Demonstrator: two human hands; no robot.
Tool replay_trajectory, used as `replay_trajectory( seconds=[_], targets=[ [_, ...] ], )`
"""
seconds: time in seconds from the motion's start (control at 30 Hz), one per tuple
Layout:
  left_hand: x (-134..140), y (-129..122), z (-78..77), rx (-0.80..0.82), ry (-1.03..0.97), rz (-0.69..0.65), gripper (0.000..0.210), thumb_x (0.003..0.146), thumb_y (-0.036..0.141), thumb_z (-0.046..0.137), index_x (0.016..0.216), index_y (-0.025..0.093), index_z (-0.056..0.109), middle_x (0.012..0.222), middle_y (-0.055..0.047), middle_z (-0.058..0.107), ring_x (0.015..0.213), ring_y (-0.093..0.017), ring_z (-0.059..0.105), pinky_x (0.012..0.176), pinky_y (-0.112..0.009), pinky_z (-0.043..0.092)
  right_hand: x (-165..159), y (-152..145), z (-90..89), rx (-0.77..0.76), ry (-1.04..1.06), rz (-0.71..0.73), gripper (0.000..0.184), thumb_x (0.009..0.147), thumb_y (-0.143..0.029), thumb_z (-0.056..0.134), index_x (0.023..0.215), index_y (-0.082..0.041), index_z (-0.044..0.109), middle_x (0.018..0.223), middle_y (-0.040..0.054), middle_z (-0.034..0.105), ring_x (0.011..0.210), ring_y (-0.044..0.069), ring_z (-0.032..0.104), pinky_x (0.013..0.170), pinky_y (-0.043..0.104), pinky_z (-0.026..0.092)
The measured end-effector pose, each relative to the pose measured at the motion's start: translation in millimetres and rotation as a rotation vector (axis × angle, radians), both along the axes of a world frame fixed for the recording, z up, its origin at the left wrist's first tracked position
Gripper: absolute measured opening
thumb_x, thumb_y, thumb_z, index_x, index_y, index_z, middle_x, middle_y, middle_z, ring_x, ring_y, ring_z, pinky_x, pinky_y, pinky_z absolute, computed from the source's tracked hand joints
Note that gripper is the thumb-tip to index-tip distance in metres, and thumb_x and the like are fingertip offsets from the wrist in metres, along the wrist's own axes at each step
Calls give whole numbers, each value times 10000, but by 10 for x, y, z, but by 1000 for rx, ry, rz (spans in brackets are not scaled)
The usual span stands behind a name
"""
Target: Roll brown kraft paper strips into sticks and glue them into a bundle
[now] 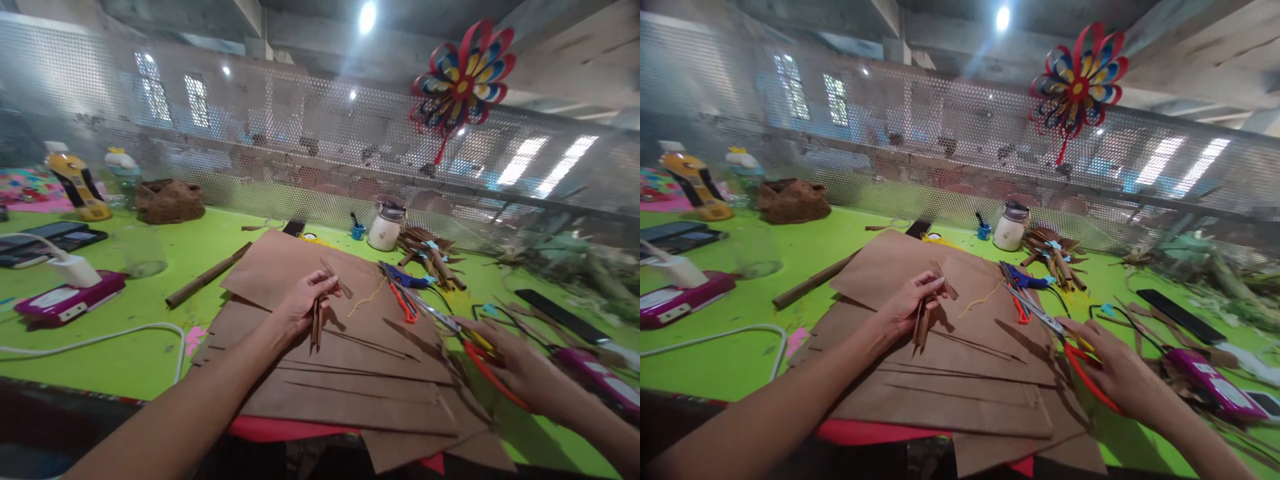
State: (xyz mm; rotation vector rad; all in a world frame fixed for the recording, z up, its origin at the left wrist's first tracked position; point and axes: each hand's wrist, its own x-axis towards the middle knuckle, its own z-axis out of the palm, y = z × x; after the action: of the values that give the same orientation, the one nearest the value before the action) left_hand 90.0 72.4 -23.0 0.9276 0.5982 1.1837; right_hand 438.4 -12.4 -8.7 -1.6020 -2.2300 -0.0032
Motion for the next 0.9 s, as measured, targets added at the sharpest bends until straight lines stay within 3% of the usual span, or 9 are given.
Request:
replay_trajectory(
  seconds=[0.13, 0.37, 0.57, 0.9],
  targets=[
    [2, -12, 20, 24, -13, 9, 199, 673, 235, 672, 774, 119, 545, 702, -31, 594, 552, -49, 521, 382, -106, 318, -310, -13, 62, -9, 79, 40, 406, 759, -327, 484, 1147, -212, 469, 1135, 98, 552, 1007, 233, 538, 841, 348, 434],
    [-19, -17, 46, 56, -9, 19, 195, 699, 253, 650, 800, 120, 550, 726, -30, 594, 601, -58, 541, 396, -104, 328, -923, 75, 89, -142, 165, 46, 434, 701, -439, 566, 1058, -203, 494, 956, 61, 603, 819, 198, 580, 736, 303, 464],
    [-5, -19, 48, 39, 0, 30, 219, 671, 260, 675, 802, 127, 559, 739, -27, 604, 630, -66, 555, 409, -112, 330, -1036, 68, 24, -153, 203, 101, 401, 680, -402, 591, 1025, -207, 532, 970, 63, 603, 867, 213, 560, 782, 335, 440],
    [5, -37, 69, -9, 12, 55, 195, 661, 230, 682, 779, 127, 566, 704, -17, 616, 586, -54, 551, 434, -118, 348, -1145, 53, 8, -133, 210, 96, 355, 687, -388, 587, 989, -203, 572, 845, 47, 623, 756, 192, 565, 697, 307, 439]
  ],
)
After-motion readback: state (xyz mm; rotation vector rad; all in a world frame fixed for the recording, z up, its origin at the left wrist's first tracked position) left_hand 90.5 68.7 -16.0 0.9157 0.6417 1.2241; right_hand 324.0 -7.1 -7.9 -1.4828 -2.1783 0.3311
